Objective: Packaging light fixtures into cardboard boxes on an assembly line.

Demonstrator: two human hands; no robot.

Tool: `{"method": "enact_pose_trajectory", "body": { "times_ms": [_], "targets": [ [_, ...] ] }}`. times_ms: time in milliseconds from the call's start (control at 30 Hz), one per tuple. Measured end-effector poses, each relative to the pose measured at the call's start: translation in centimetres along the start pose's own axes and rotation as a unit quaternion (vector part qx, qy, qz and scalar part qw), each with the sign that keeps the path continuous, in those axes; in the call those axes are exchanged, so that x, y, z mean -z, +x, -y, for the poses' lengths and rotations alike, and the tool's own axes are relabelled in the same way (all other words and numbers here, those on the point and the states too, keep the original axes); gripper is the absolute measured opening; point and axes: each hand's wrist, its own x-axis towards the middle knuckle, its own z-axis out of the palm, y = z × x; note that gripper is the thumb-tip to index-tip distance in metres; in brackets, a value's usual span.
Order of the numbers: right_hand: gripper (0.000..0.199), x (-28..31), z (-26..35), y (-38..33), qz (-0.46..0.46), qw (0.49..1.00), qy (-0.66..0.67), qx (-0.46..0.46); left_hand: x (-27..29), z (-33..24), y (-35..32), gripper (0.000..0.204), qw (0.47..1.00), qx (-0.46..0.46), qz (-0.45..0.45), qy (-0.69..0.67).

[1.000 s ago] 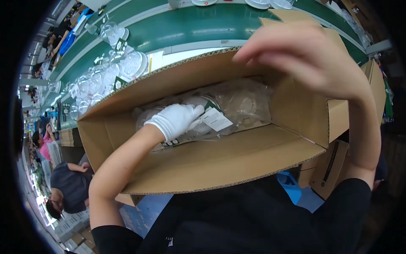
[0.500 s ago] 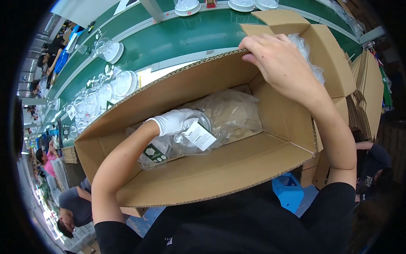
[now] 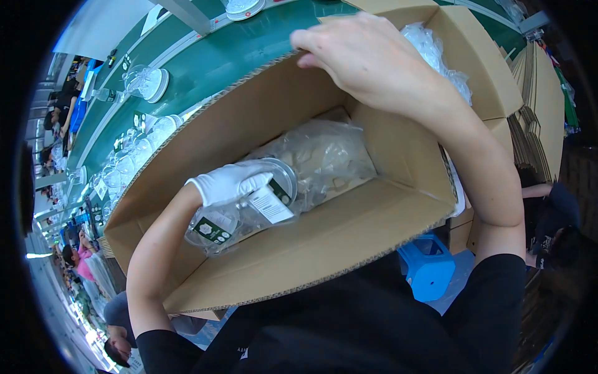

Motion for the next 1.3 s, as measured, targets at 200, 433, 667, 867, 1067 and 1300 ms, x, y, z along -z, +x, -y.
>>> {"method": "enact_pose_trajectory", "body": {
  "times_ms": [200,433,667,867,1067,1300],
  "targets": [
    [0.021,1.7,1.8,4.5,0.094,0.995,0.017,-0.03,-0.8,0.1,0.3,0.049,0.985,0.137,0.006,0.103],
    [0.016,-2.1,0.3,3.9,0.055,0.998,0.001,-0.038,-1.5,-2.8,6.9,0.035,0.918,0.055,-0.064,0.387],
    [0.013,-1.7,0.2,4.3,-0.003,1.0,0.003,0.023,-7.1,-2.6,13.6,0.032,0.958,0.039,0.073,0.276],
    [0.009,-2.4,-0.2,3.4,-0.019,0.999,0.03,0.016,-5.5,-3.6,15.8,0.075,0.991,0.018,0.132,-0.032],
    [0.013,-2.6,0.3,3.5,0.002,0.999,0.038,-0.001,-4.0,1.9,17.6,0.071,0.987,0.082,0.082,0.114],
    [0.014,-2.8,0.6,3.4,-0.023,0.999,0.043,0.011,-4.7,2.2,16.5,0.036,0.878,-0.089,-0.26,0.391]
  ]
}}
